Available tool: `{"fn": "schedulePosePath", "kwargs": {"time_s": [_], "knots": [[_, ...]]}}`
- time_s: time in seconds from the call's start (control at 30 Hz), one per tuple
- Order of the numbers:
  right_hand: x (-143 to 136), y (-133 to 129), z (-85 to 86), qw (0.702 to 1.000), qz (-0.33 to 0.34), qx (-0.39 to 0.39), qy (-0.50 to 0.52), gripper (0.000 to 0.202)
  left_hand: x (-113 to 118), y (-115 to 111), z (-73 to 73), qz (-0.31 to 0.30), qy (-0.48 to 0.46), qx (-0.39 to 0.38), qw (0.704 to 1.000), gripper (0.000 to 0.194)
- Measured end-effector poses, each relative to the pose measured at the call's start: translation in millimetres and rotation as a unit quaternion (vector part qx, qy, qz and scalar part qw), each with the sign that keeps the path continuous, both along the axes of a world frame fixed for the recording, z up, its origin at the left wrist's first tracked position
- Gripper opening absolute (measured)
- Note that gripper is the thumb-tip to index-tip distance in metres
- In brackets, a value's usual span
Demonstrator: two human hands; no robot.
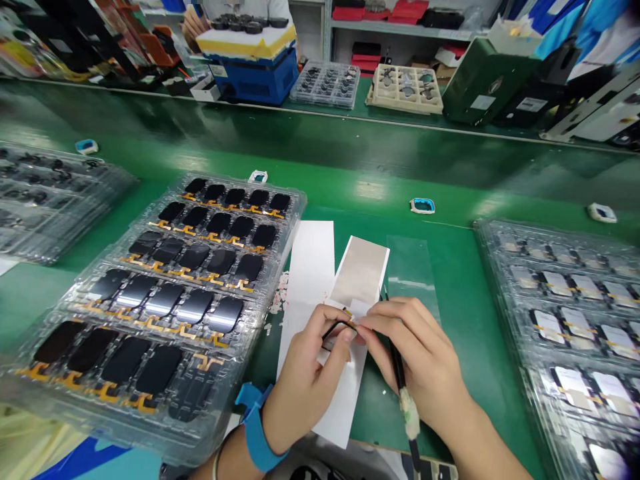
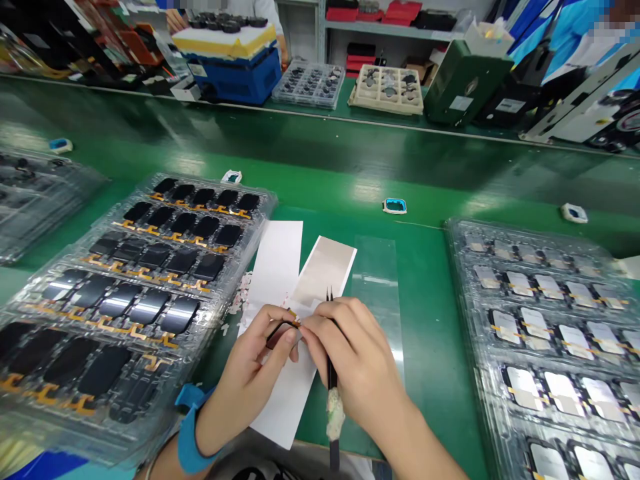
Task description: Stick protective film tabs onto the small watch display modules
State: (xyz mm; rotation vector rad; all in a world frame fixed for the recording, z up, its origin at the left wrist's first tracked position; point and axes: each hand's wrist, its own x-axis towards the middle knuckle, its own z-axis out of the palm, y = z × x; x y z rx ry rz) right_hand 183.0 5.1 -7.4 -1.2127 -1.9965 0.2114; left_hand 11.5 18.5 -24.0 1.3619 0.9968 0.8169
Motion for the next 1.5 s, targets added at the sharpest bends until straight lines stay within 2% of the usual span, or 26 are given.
{"fn": "schedulePosePath", "kwargs": {"time_s": [0.2,0.37,0.5,0.63,0.7,0.87,0.93,1.0,1.17,1.23,1.37,1.5], "knots": [[-1.4,2.4,1.6,1.000,-0.001,0.006,-0.029,0.015,-0.4,0.6,1.2,-0.001,0.000,0.025,1.000,0.009],[-0.1,1.3,0.7,0.999,0.022,-0.020,-0.026,0.017,-1.3,0.1,1.2,-0.003,0.007,0.025,1.000,0.009],[-4.5,-0.5,2.0,0.999,0.035,-0.007,-0.028,0.017,-1.6,-0.6,1.4,0.001,0.019,0.052,0.998,0.008],[-6.2,0.7,0.9,1.000,-0.002,0.002,0.014,0.015,-0.4,-0.8,2.2,0.001,0.002,0.062,0.998,0.009],[-2.9,3.7,-1.0,0.998,-0.024,-0.030,0.052,0.013,-0.1,-1.6,2.7,0.010,-0.019,0.050,0.999,0.009],[5.4,11.3,-2.4,0.985,-0.006,-0.160,0.056,0.011,-2.5,-7.4,3.5,0.017,-0.071,-0.040,0.997,0.012],[4.6,12.9,1.4,0.975,-0.010,-0.192,0.113,0.010,-3.8,-9.9,3.2,0.011,-0.083,-0.059,0.995,0.013],[3.2,14.1,6.7,0.953,0.007,-0.237,0.190,0.012,-4.7,-11.3,2.4,0.000,-0.085,-0.057,0.995,0.013],[4.1,15.3,11.7,0.870,0.106,-0.353,0.329,0.018,-4.1,-9.8,2.3,-0.018,-0.081,-0.008,0.997,0.009],[4.8,14.8,9.8,0.855,0.109,-0.368,0.349,0.017,-3.2,-8.2,3.3,-0.011,-0.068,0.011,0.998,0.008],[2.9,14.4,6.8,0.859,0.087,-0.368,0.346,0.018,-1.6,-6.4,4.8,-0.012,-0.042,0.022,0.999,0.008],[-0.8,14.4,6.0,0.881,0.060,-0.339,0.326,0.015,-1.9,-7.5,4.9,-0.020,-0.034,-0.005,0.999,0.011]]}}
